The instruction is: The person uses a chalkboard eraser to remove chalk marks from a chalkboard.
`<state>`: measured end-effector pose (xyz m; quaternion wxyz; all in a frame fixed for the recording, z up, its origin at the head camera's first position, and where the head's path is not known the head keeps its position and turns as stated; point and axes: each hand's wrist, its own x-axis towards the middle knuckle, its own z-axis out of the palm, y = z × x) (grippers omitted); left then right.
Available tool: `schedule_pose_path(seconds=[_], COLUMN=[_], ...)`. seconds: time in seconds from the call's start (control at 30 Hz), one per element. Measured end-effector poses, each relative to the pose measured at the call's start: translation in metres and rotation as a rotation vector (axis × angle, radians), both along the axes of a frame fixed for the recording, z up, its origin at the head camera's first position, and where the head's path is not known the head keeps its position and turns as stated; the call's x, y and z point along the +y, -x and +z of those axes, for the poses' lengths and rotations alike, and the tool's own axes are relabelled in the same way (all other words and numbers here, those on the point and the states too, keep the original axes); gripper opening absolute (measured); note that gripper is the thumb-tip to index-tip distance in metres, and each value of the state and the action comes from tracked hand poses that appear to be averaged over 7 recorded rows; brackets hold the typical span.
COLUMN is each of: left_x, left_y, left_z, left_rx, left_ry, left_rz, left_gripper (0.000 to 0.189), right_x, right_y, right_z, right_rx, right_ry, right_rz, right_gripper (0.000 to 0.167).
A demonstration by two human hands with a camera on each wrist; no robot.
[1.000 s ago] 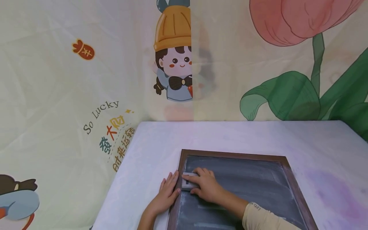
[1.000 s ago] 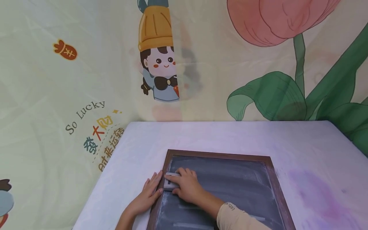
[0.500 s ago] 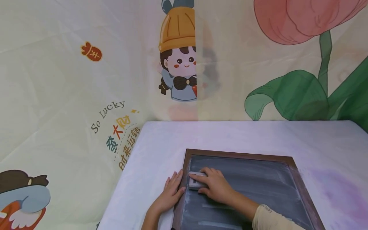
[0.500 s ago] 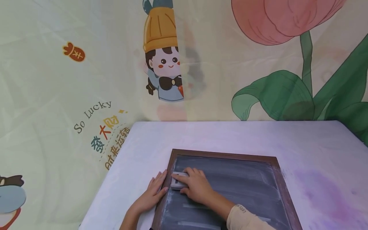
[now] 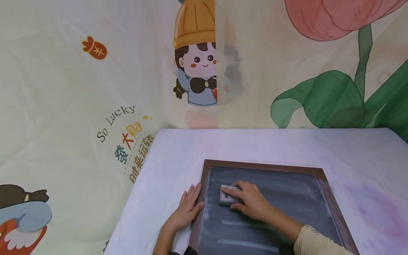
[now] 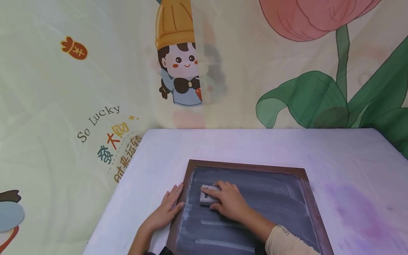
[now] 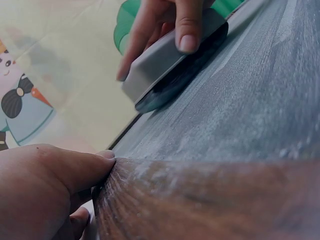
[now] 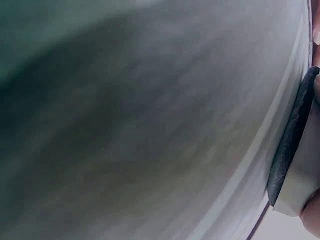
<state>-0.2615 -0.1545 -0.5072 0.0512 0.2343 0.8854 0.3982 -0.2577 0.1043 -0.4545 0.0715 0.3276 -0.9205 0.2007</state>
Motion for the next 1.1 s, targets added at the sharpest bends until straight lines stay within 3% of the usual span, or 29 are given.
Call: schedule_pose_path(seconds=[0.7,1.1], left_x=[0.002,0.002], left_y=[0.000,0.001], left_z=[0.002,0.004], left_rx=[-0.017,-0.019], left_ry=[0.004,-0.011], left_rz=[0.008,0.014], left_gripper=[0.060,0.060], right_x=[0.079,0.124], right_y=[-0.009,-0.013], right_z=[0.005,0.005], right_rx=[-0.033,0.090], right_ry=[-0.045,-0.044], right_rz=[-0.097,-0.120], right_gripper=[0.063,0.065])
